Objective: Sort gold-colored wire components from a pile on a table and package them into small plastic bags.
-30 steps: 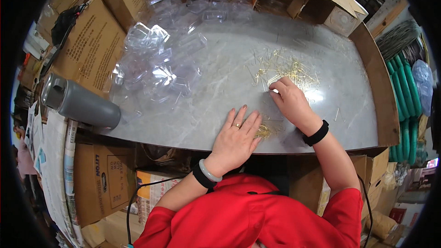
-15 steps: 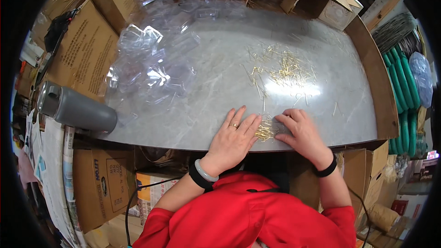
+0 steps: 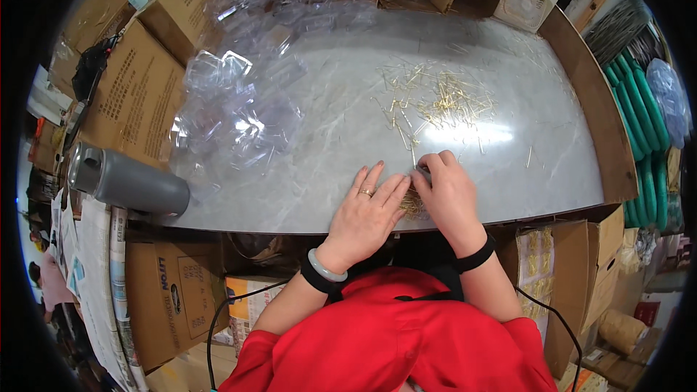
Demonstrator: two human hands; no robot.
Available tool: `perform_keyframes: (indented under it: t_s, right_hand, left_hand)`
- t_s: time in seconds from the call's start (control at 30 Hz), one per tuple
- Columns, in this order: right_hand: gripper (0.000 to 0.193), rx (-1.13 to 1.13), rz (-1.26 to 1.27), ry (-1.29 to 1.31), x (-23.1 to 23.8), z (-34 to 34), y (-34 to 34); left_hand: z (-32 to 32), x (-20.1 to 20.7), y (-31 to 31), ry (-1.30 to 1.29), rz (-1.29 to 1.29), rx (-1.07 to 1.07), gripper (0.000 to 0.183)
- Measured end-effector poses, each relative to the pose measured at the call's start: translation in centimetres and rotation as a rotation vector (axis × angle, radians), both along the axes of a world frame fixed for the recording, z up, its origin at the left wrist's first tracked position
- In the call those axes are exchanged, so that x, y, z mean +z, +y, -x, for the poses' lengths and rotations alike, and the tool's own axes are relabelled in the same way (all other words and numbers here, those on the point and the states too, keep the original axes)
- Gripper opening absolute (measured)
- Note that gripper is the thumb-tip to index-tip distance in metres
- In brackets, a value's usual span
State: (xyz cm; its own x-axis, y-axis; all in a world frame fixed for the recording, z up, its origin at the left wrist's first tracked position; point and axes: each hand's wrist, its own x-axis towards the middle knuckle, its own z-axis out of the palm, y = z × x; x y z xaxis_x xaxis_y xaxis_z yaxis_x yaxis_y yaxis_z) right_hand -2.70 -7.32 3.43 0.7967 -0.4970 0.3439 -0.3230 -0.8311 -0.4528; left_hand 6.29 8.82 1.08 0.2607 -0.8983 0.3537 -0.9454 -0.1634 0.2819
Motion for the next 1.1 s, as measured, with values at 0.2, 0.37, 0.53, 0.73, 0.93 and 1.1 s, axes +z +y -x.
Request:
perform_keyframes:
  t_s: [0.2,0.37,0.53,0.73,0.93,1.1]
  right_hand:
    - [0.007,0.028,-0.02,-0.041,-1.7,1.2,-0.8]
    - [0.016,0.192,-0.055,-0.014,-0.6,1.8,-0.7]
    - [0.025,0.137,-0.196,-0.157,-0.9,3.6,-1.6]
    - [0.052,0.192,-0.28,-0.113,-2.2,5.1,2.2]
    - [0.063,0.362,-0.297,-0.138,-1.3,2.8,1.7]
    - [0.079,0.493,-0.012,0.016,-0.7,2.8,-0.5]
  left_hand:
    - [0.0,-0.2,0.0,0.014,0.017,-0.006,0.055]
    - [0.1,-0.3,0.0,0.008,0.025,0.016,0.055]
    - [0.1,-0.3,0.0,0.014,0.005,0.016,0.055]
    - [0.1,-0.3,-0.2,-0.001,-0.01,0.021,0.055]
    - [0.1,-0.2,-0.1,0.025,-0.002,0.023,0.059]
    - [0.0,-0.5,0.3,0.127,0.069,0.018,0.069]
